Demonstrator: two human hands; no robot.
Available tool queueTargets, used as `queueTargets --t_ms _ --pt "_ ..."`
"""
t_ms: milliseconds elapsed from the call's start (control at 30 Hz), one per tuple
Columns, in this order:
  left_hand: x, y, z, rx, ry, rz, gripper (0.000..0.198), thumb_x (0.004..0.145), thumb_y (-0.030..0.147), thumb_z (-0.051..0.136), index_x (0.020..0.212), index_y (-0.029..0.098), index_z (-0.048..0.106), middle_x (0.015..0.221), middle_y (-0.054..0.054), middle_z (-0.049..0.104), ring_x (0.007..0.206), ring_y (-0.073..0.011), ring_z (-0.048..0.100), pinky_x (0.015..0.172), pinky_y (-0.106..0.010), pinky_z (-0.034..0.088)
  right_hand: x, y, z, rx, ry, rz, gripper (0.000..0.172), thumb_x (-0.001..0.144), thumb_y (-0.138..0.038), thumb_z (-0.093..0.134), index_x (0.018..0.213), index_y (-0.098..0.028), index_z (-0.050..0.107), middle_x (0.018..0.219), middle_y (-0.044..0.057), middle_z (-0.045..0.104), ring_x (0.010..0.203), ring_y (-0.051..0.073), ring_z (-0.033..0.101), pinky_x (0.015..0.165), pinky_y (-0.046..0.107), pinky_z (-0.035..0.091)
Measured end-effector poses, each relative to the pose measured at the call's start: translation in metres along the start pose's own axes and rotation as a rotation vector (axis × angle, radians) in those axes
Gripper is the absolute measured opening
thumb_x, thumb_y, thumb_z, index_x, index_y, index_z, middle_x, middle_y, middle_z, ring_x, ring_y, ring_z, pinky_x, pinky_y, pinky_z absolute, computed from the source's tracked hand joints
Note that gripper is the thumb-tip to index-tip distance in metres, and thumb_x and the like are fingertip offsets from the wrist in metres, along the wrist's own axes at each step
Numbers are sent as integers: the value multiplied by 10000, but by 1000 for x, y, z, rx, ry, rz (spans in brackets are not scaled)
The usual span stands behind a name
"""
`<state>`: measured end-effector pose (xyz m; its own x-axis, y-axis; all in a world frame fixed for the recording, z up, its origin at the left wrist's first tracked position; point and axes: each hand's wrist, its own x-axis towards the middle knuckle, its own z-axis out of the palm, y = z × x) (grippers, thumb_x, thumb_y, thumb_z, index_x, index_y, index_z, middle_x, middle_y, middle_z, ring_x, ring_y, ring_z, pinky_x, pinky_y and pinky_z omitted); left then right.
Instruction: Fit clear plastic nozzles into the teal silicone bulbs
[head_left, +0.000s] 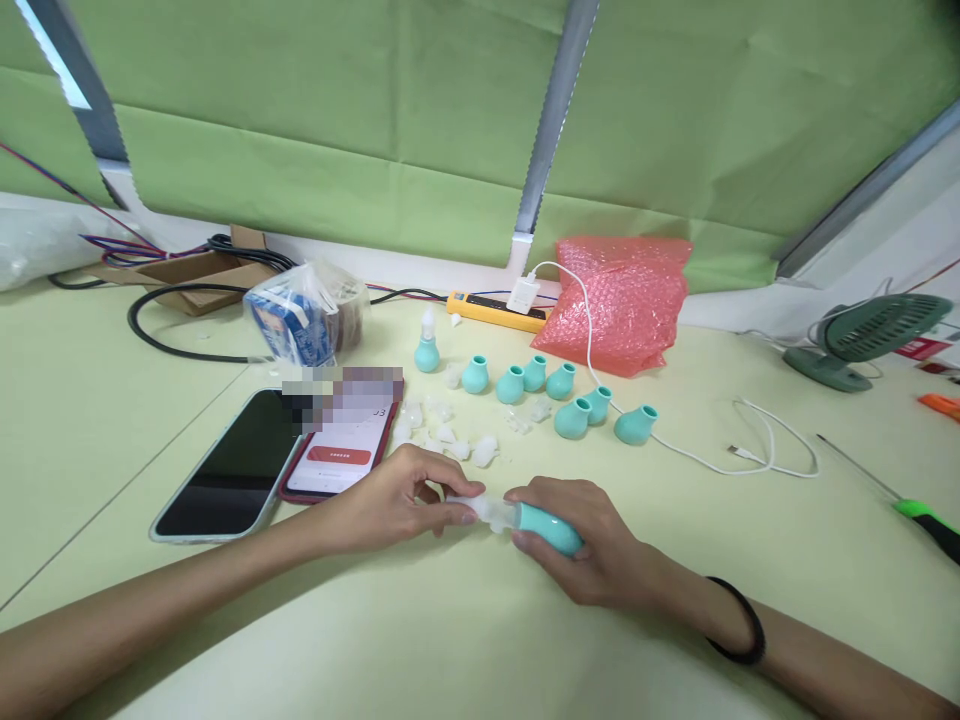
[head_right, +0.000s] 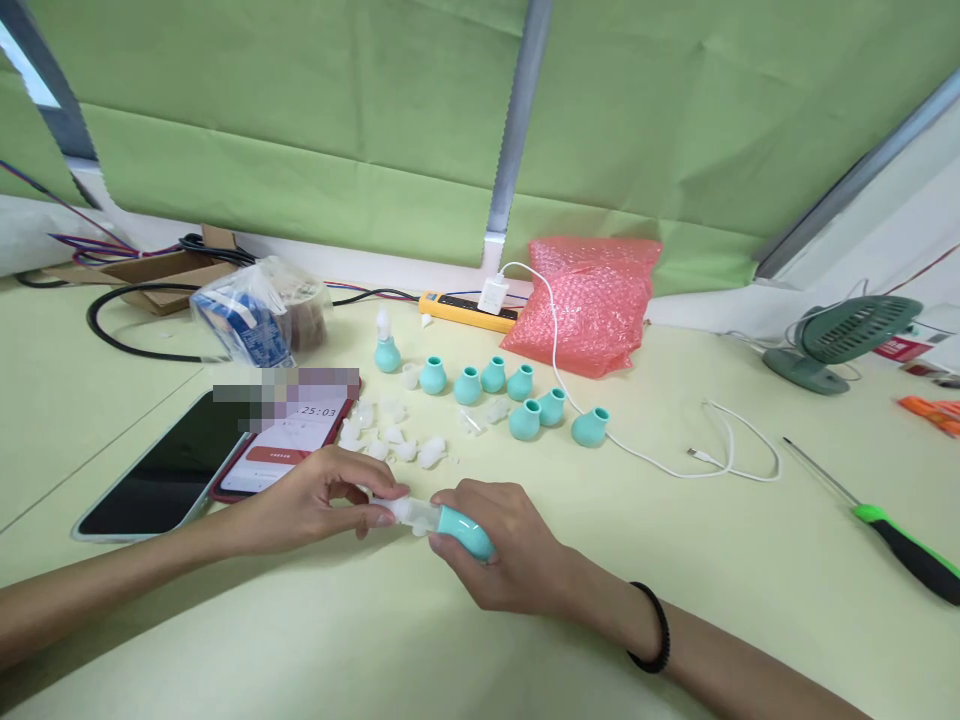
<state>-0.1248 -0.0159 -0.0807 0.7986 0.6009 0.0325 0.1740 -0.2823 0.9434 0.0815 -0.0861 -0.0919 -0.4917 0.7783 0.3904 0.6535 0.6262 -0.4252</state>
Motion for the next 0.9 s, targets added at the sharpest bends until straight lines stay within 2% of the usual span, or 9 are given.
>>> queueTargets --t_ms 167,267,400,533,700,900 --pt "2 -2 -2 -355 -138 -98 167 706 226 601 817 103 619 647 -16 599 511 -85 541 496 -213 490 3 -5 -10 -11 -41 -38 182 781 -234 441 934 -166 512 633 16 539 537 121 473 504 233 367" --pt "3 -4 0 -595 -155 -78 147 690 194 628 799 102 593 664 -20 615 546 -101 573 515 -241 508 7 -10 -21 101 -7 -5 142 759 -224 486 888 -178 523 644 11 552 543 116 491 521 231 379" --pt "4 -7 4 -754 -156 -80 162 671 170 654 799 103 582 701 -33 635 592 -111 600 574 -260 514 8 -13 -29 225 28 27 147 741 -187 518 887 -174 522 682 17 568 566 116 508 539 231 395" --pt "4 -11 7 -832 -140 -72 208 643 149 678 820 110 578 727 -31 633 659 -122 601 648 -291 508 6 -13 -26 216 24 22 163 725 -178 528 888 -166 527 663 16 560 556 118 500 546 242 391" --pt "4 -11 8 -826 -124 -51 213 632 144 681 819 111 586 730 -26 618 668 -122 586 643 -293 506 7 -10 -23 175 40 2 174 712 -163 522 885 -178 513 666 14 558 554 115 494 531 235 384" --pt "3 -9 11 -656 -46 -108 204 613 124 679 809 108 625 689 -18 640 584 -115 603 605 -243 498 6 -9 -21 83 26 -9 167 714 -173 500 880 -179 518 621 -4 521 519 102 456 502 220 359"
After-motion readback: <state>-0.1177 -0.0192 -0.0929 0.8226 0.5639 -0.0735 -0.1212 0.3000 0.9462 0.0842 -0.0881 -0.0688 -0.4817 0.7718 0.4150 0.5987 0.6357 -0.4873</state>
